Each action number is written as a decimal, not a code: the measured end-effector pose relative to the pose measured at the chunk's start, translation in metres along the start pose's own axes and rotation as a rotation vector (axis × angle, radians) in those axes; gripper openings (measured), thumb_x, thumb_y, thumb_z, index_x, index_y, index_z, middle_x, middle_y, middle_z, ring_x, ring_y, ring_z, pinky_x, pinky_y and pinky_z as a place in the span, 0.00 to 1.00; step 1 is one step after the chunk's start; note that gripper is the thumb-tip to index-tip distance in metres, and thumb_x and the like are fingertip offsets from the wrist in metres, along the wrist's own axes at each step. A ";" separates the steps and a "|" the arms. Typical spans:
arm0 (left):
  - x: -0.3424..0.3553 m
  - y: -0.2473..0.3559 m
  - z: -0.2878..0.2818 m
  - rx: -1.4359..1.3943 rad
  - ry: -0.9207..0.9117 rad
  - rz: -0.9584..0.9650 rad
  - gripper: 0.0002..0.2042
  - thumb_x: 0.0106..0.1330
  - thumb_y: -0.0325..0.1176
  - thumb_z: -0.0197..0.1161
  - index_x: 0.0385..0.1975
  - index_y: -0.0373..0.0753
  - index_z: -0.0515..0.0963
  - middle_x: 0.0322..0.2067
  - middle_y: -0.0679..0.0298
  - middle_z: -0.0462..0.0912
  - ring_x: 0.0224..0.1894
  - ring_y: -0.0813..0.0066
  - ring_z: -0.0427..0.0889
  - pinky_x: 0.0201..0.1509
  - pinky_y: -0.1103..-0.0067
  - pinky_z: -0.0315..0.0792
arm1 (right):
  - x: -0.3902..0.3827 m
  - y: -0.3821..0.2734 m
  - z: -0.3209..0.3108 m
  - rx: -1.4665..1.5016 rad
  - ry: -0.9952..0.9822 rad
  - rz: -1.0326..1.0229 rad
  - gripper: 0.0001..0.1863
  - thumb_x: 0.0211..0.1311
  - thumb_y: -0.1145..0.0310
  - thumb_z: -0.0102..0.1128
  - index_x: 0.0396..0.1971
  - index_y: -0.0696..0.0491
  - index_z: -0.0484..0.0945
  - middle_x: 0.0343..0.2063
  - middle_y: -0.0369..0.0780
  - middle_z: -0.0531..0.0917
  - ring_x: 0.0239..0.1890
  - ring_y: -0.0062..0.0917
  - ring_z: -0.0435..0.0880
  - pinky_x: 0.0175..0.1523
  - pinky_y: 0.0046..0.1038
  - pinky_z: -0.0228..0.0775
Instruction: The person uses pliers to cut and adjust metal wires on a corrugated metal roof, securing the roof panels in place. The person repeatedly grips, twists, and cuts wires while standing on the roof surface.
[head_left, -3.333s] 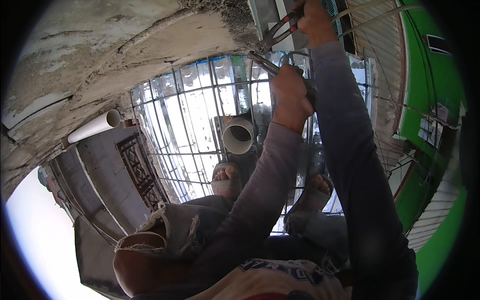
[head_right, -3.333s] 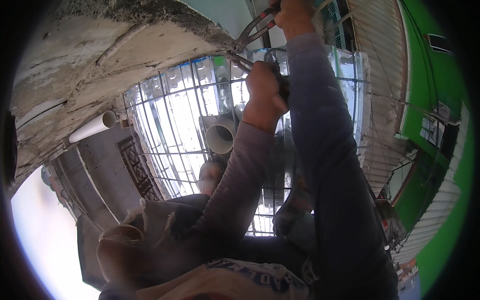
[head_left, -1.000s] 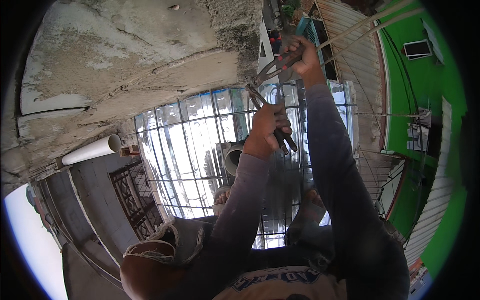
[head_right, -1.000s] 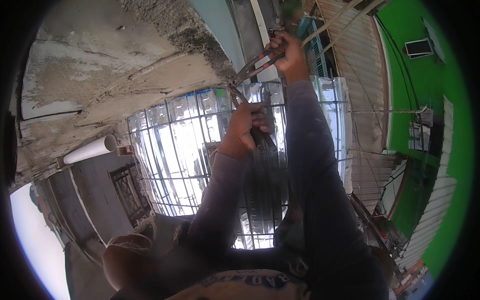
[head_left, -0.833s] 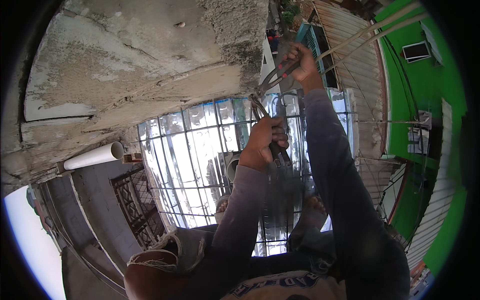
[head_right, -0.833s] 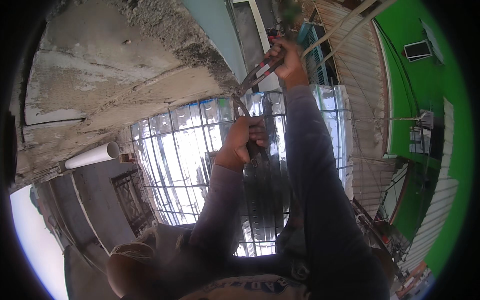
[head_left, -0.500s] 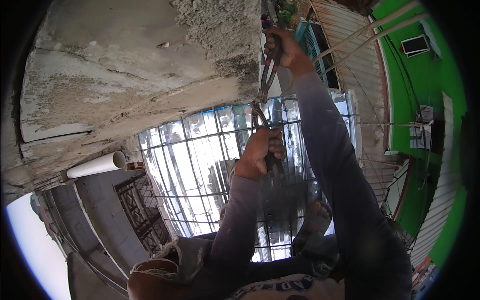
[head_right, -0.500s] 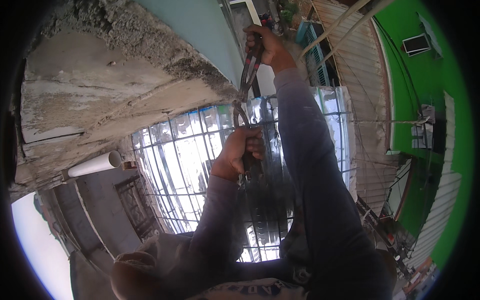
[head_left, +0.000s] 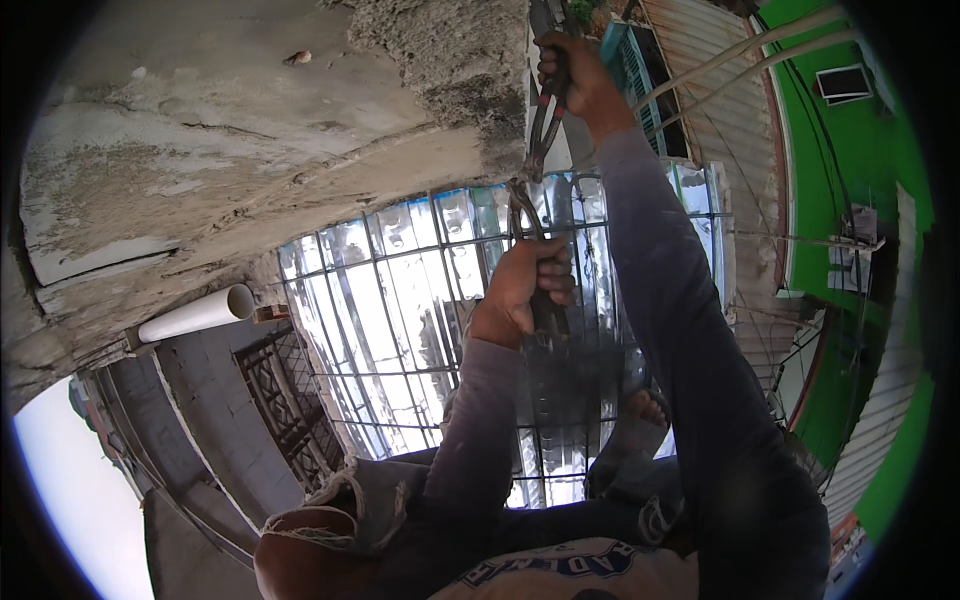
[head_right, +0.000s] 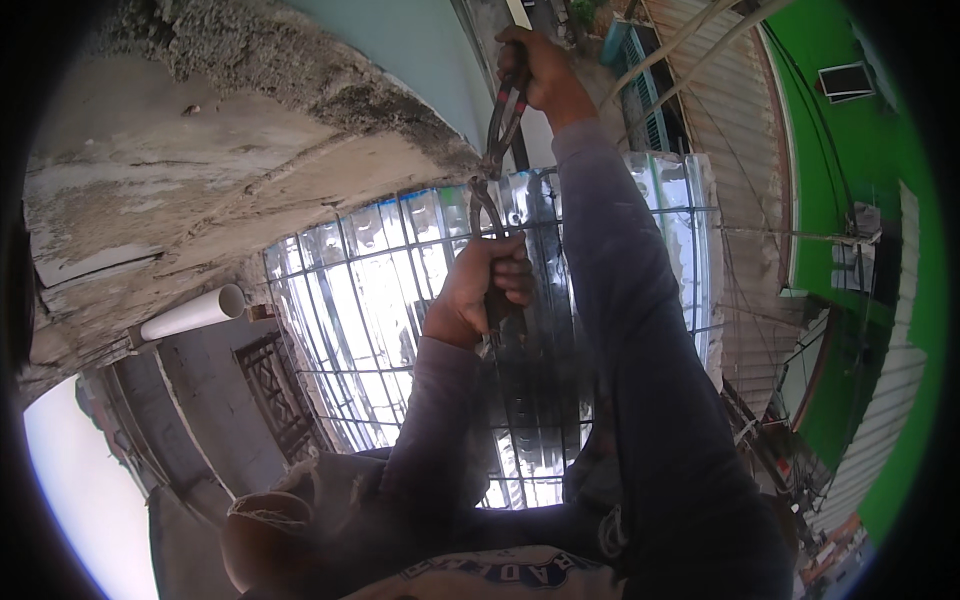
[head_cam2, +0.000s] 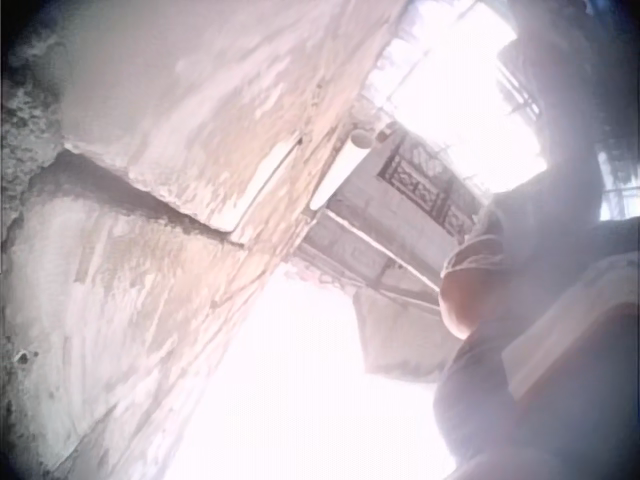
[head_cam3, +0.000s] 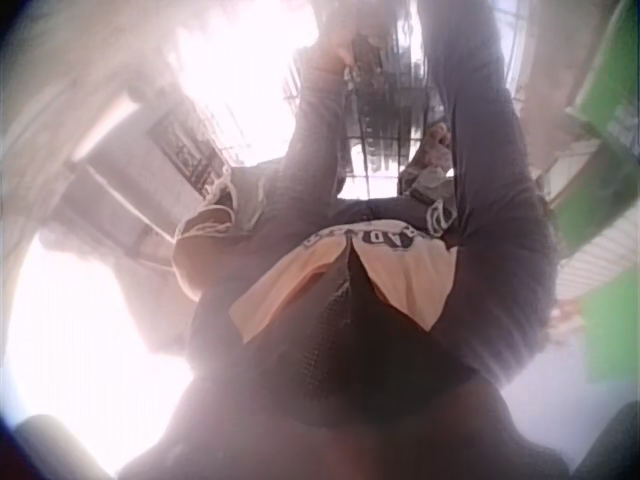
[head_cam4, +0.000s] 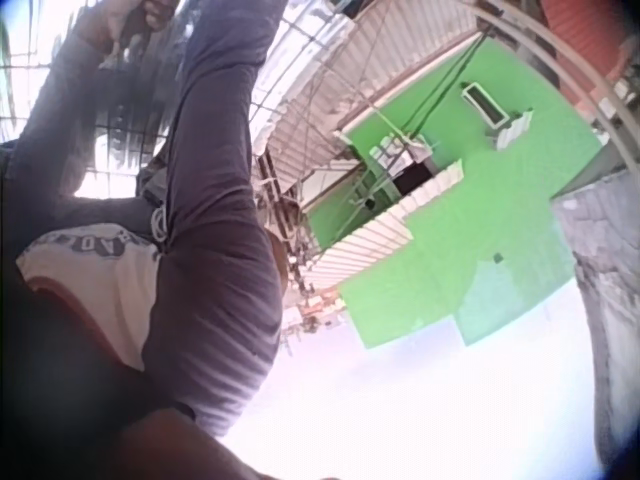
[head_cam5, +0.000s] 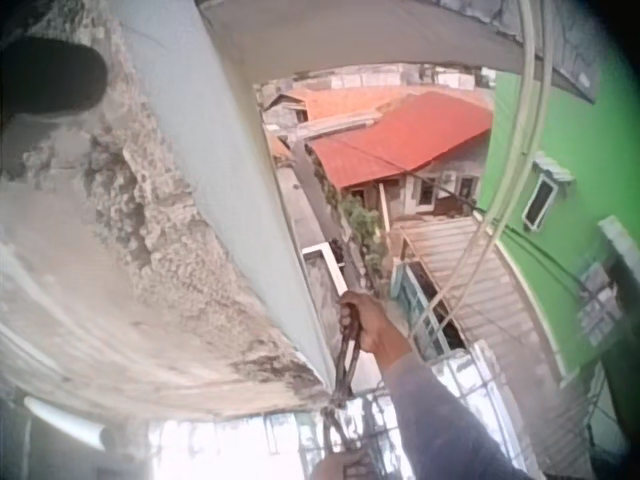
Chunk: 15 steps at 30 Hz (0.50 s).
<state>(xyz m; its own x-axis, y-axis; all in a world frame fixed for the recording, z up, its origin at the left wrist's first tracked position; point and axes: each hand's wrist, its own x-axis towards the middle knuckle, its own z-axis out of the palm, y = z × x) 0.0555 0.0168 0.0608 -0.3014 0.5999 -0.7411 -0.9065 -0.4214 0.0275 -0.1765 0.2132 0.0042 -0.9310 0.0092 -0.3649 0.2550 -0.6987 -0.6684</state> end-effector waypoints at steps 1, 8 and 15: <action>0.002 0.000 -0.001 -0.005 0.005 0.008 0.11 0.77 0.34 0.56 0.29 0.42 0.70 0.18 0.78 0.59 0.18 0.87 0.58 0.25 0.82 0.58 | 0.001 0.003 -0.006 0.005 0.027 0.019 0.08 0.60 0.69 0.69 0.27 0.51 0.77 0.18 0.33 0.74 0.20 0.20 0.74 0.32 0.30 0.72; -0.007 -0.002 -0.010 -0.067 0.028 0.022 0.10 0.76 0.32 0.54 0.28 0.42 0.70 0.18 0.78 0.59 0.18 0.87 0.59 0.25 0.81 0.59 | -0.079 0.014 0.039 -0.428 0.043 -0.050 0.10 0.61 0.64 0.66 0.26 0.51 0.76 0.16 0.34 0.73 0.20 0.24 0.73 0.33 0.31 0.71; 0.000 0.005 -0.008 0.000 0.019 0.045 0.13 0.76 0.33 0.54 0.25 0.44 0.67 0.17 0.78 0.59 0.18 0.87 0.59 0.24 0.82 0.57 | -0.077 -0.042 -0.020 0.070 0.119 -0.187 0.10 0.59 0.63 0.67 0.28 0.50 0.75 0.20 0.34 0.74 0.22 0.26 0.73 0.38 0.38 0.70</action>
<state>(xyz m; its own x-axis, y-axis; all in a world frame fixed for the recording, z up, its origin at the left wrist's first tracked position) 0.0539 0.0092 0.0557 -0.3364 0.5675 -0.7515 -0.8921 -0.4477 0.0613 -0.1104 0.2562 0.0471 -0.9218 0.2249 -0.3158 0.0584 -0.7248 -0.6865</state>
